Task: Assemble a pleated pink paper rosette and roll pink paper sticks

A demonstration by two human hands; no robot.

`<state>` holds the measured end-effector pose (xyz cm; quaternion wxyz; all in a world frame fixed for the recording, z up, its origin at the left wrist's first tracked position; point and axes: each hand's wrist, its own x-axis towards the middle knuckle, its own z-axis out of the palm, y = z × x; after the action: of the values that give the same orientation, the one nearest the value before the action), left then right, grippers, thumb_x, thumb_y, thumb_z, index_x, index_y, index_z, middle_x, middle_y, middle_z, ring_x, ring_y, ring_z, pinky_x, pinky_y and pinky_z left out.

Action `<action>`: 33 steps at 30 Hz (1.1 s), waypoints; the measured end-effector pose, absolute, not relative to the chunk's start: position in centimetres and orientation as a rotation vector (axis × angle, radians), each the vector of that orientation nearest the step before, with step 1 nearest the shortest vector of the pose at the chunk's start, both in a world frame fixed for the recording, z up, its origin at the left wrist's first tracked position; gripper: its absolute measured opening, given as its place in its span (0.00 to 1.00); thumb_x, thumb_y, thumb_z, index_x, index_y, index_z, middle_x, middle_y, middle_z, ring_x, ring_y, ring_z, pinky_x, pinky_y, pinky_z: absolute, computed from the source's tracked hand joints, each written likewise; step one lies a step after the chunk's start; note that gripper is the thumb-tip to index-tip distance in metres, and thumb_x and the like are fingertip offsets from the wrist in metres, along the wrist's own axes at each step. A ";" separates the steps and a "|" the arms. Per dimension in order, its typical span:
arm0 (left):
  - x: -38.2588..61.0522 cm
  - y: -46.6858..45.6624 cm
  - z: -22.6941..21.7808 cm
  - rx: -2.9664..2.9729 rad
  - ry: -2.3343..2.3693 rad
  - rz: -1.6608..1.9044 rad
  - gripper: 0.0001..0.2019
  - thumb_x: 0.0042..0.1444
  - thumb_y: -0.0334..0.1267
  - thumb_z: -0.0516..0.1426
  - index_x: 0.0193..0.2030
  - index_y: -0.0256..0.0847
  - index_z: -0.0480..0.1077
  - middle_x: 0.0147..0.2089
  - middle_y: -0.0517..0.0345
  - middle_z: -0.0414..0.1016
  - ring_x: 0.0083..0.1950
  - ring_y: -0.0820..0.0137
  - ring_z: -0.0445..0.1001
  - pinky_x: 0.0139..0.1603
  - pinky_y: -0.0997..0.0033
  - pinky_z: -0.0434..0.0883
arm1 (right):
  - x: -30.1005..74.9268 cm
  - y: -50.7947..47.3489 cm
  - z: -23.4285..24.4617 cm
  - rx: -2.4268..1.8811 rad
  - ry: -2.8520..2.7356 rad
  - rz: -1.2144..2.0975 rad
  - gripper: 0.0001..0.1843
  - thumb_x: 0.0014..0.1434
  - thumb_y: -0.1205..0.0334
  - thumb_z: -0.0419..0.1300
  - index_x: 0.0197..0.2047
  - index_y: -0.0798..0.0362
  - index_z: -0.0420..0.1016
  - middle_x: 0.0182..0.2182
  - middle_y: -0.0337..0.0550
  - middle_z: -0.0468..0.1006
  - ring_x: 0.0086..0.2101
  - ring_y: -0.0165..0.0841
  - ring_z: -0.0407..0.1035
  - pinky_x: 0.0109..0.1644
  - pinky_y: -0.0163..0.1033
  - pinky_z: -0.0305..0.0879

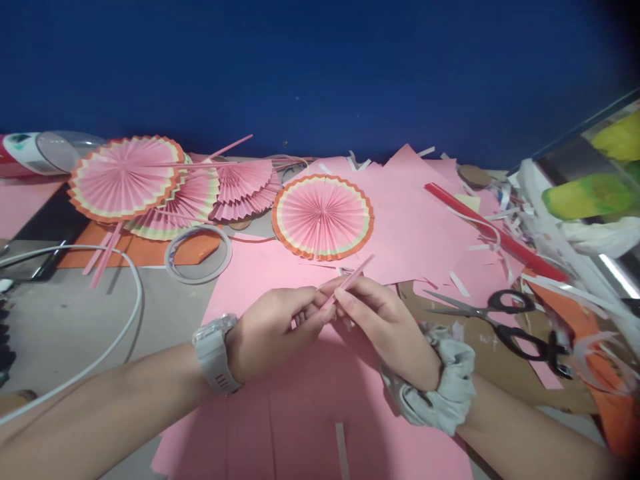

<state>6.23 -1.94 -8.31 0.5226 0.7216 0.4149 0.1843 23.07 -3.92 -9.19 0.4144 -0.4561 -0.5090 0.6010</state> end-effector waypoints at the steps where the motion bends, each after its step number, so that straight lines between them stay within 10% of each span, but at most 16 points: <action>1: 6.2 -2.0 -8.3 1.741 0.997 0.447 0.15 0.63 0.42 0.48 0.29 0.37 0.69 0.25 0.63 0.70 0.25 0.78 0.64 0.28 0.78 0.62 | 23.1 -3.9 -9.2 -1.148 -1.295 1.501 0.09 0.61 0.60 0.54 0.39 0.52 0.75 0.26 0.37 0.69 0.24 0.26 0.62 0.31 0.34 0.64; 33: 6.5 -2.1 -8.6 2.420 1.184 0.061 0.10 0.64 0.35 0.43 0.43 0.38 0.63 0.35 0.55 0.73 0.33 0.67 0.72 0.33 0.68 0.66 | 22.7 -4.1 -10.3 -1.072 -1.120 1.545 0.05 0.63 0.65 0.50 0.39 0.51 0.66 0.22 0.31 0.63 0.19 0.24 0.60 0.22 0.33 0.60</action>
<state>6.46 -2.05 -8.60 0.2217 0.8757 0.4283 0.0220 22.73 -4.14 -10.25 0.4586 -0.4352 -0.4548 0.6273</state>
